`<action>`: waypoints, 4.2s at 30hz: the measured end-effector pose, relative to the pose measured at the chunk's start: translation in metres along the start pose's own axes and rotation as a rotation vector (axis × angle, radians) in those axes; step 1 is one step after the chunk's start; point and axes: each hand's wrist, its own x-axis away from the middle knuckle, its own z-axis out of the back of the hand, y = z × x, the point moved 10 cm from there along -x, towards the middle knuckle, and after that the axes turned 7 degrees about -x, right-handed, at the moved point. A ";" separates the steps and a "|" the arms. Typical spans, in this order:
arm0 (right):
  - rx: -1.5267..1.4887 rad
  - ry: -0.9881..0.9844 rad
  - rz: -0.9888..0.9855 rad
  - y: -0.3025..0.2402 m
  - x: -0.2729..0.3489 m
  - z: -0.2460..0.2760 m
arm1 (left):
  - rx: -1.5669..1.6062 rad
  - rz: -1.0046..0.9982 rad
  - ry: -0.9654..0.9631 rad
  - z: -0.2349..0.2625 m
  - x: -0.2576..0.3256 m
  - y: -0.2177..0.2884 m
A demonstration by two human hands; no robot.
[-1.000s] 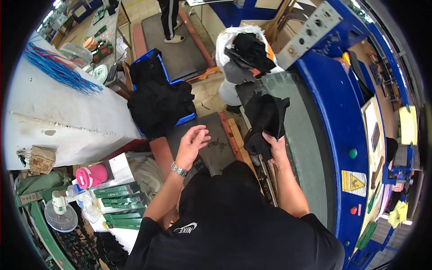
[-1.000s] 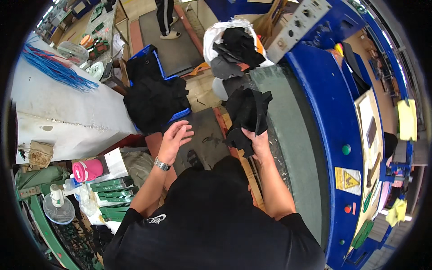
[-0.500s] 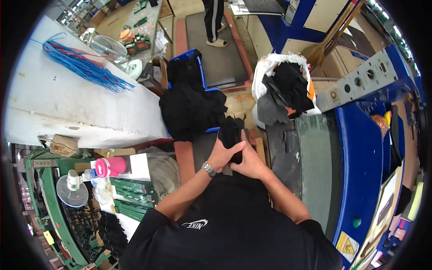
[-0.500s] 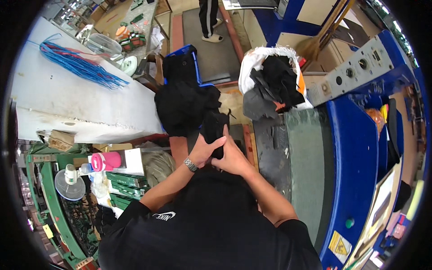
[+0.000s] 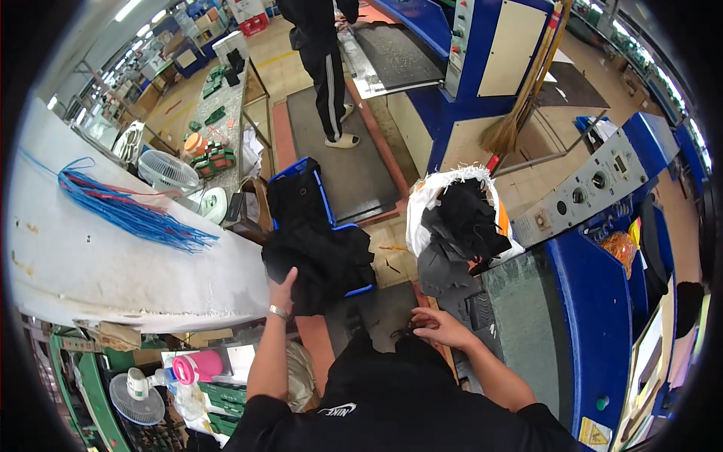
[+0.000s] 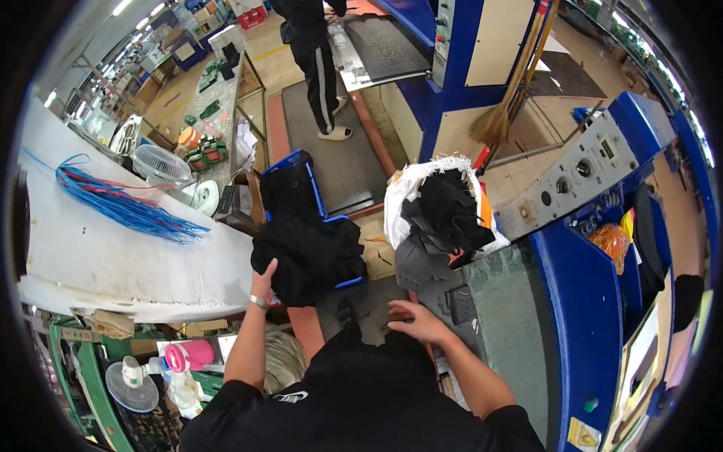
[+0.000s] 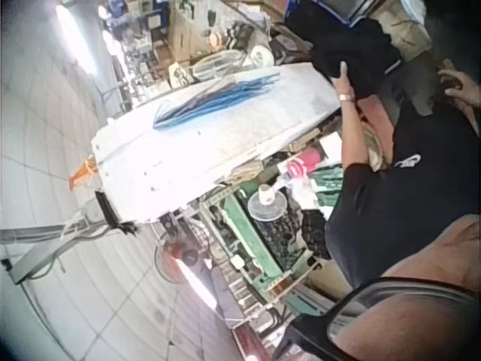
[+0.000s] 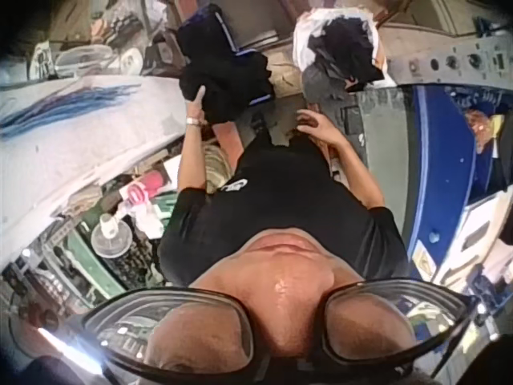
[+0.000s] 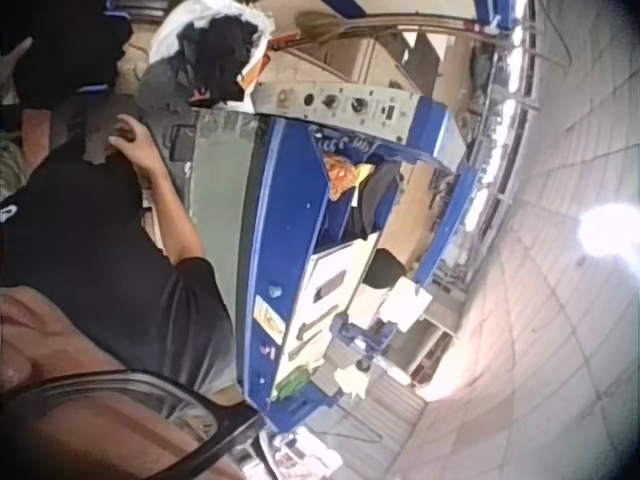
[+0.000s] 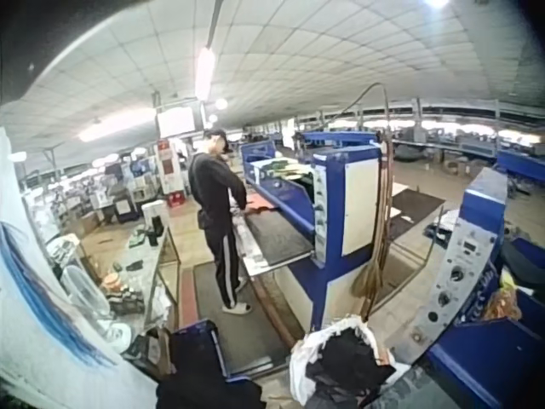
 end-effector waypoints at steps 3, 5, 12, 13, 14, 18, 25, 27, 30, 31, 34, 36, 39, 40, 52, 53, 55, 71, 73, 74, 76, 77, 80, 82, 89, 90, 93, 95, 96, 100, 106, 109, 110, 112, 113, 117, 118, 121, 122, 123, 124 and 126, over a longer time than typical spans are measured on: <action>-0.031 0.149 -0.064 0.008 0.013 0.014 | -0.460 0.670 0.212 0.016 0.015 -0.039; -0.027 0.056 -0.050 -0.004 -0.006 -0.011 | -0.701 0.379 0.028 0.131 0.024 -0.174; -0.004 0.139 -0.126 0.009 -0.003 -0.015 | -0.539 0.879 -0.231 0.110 0.227 -0.285; -0.003 0.130 -0.128 0.016 -0.005 -0.015 | -0.509 0.906 -0.208 0.111 0.240 -0.283; -0.005 0.116 -0.121 0.021 -0.011 -0.013 | -0.481 0.927 -0.188 0.111 0.249 -0.281; 0.104 0.045 -0.145 0.016 -0.017 -0.008 | -0.383 0.934 -0.125 0.102 0.262 -0.271; 0.192 0.009 -0.073 -0.012 -0.038 0.009 | -0.263 0.860 -0.030 0.090 0.254 -0.252; 0.229 0.003 -0.074 -0.014 -0.039 0.007 | -0.251 0.860 -0.023 0.087 0.257 -0.252; 0.299 -0.012 -0.087 -0.015 -0.036 0.002 | -0.249 0.870 -0.024 0.082 0.266 -0.255; 0.305 -0.020 -0.091 -0.012 -0.035 0.000 | -0.253 0.878 -0.029 0.080 0.268 -0.257; 0.294 -0.028 -0.096 0.001 -0.032 -0.003 | -0.269 0.897 -0.045 0.075 0.274 -0.261; 0.312 -0.030 -0.084 0.004 -0.031 -0.005 | -0.285 0.901 -0.052 0.072 0.273 -0.263; 0.375 -0.031 -0.039 0.007 -0.031 -0.009 | -0.309 0.906 -0.069 0.069 0.273 -0.264; 0.400 -0.030 -0.009 0.006 -0.031 -0.010 | -0.314 0.905 -0.072 0.067 0.271 -0.264; 0.480 -0.027 0.003 0.008 -0.026 -0.009 | -0.347 0.875 -0.078 0.058 0.240 -0.260; 0.478 -0.022 -0.006 0.004 -0.024 -0.009 | -0.350 0.874 -0.077 0.058 0.239 -0.259; 0.476 -0.028 -0.023 0.003 -0.020 -0.012 | -0.357 0.865 -0.082 0.056 0.235 -0.259; 0.559 -0.062 0.109 0.006 -0.018 -0.015 | -0.563 0.728 -0.214 0.059 0.258 -0.258; 0.558 -0.050 0.143 0.007 -0.019 -0.013 | -0.616 0.650 -0.263 0.061 0.244 -0.252; 0.557 -0.049 0.157 0.008 -0.021 -0.014 | -0.645 0.611 -0.280 0.063 0.236 -0.244; 0.551 -0.037 0.176 0.008 -0.020 -0.014 | -0.585 0.687 -0.236 0.073 0.216 -0.236; 0.553 -0.030 0.187 0.006 -0.020 -0.013 | -0.524 0.763 -0.182 0.076 0.208 -0.235; 0.538 -0.040 0.145 0.002 -0.017 -0.016 | -0.363 0.848 -0.035 0.084 0.191 -0.215; 0.531 -0.039 0.125 -0.002 -0.015 -0.016 | -0.332 0.797 -0.050 0.079 0.175 -0.203; 0.533 0.000 0.179 0.006 -0.013 -0.014 | -0.358 0.760 -0.165 0.052 0.174 -0.200; 0.525 0.004 0.194 0.005 -0.013 -0.013 | -0.381 0.757 -0.179 0.048 0.177 -0.202; 0.530 0.013 0.188 0.004 -0.012 -0.012 | -0.402 0.768 -0.197 0.040 0.187 -0.209; 0.551 0.025 0.189 0.003 -0.012 -0.010 | -0.455 0.775 -0.220 0.039 0.193 -0.213; 0.561 0.028 0.185 0.004 -0.010 -0.010 | -0.480 0.784 -0.230 0.039 0.200 -0.216; 0.580 0.019 0.219 0.000 -0.015 -0.008 | -0.440 0.767 -0.214 0.043 0.213 -0.221; 0.577 -0.062 0.254 0.013 -0.026 -0.018 | -0.643 0.399 -0.246 0.076 0.228 -0.216; 0.599 -0.130 0.211 0.018 -0.027 -0.024 | -0.601 0.483 -0.018 0.067 0.257 -0.174; 0.621 -0.152 0.224 0.021 -0.026 -0.030 | -0.574 0.503 0.042 0.073 0.278 -0.170; 0.648 -0.233 0.148 0.025 -0.022 -0.040 | -0.382 0.572 0.145 0.070 0.321 -0.169; 0.715 -0.259 0.201 0.029 -0.021 -0.041 | -0.382 0.621 0.151 0.061 0.341 -0.164; 0.891 -0.371 0.182 0.032 -0.015 -0.052 | -0.548 0.625 0.169 0.047 0.412 -0.169; 0.934 -0.376 0.198 0.034 -0.016 -0.051 | -0.634 0.574 0.171 0.045 0.420 -0.175; 1.052 -0.393 0.211 0.047 -0.021 -0.046 | -0.571 0.657 0.272 0.053 0.450 -0.203; 1.086 -0.383 0.175 0.051 -0.022 -0.042 | -0.557 0.677 0.296 0.058 0.458 -0.209; 1.119 -0.371 0.142 0.054 -0.021 -0.041 | -0.546 0.678 0.303 0.060 0.465 -0.214; 1.150 -0.360 0.108 0.056 -0.020 -0.042 | -0.536 0.681 0.308 0.064 0.472 -0.220; 1.159 -0.335 0.087 0.063 -0.025 -0.037 | -0.503 0.679 0.318 0.074 0.487 -0.227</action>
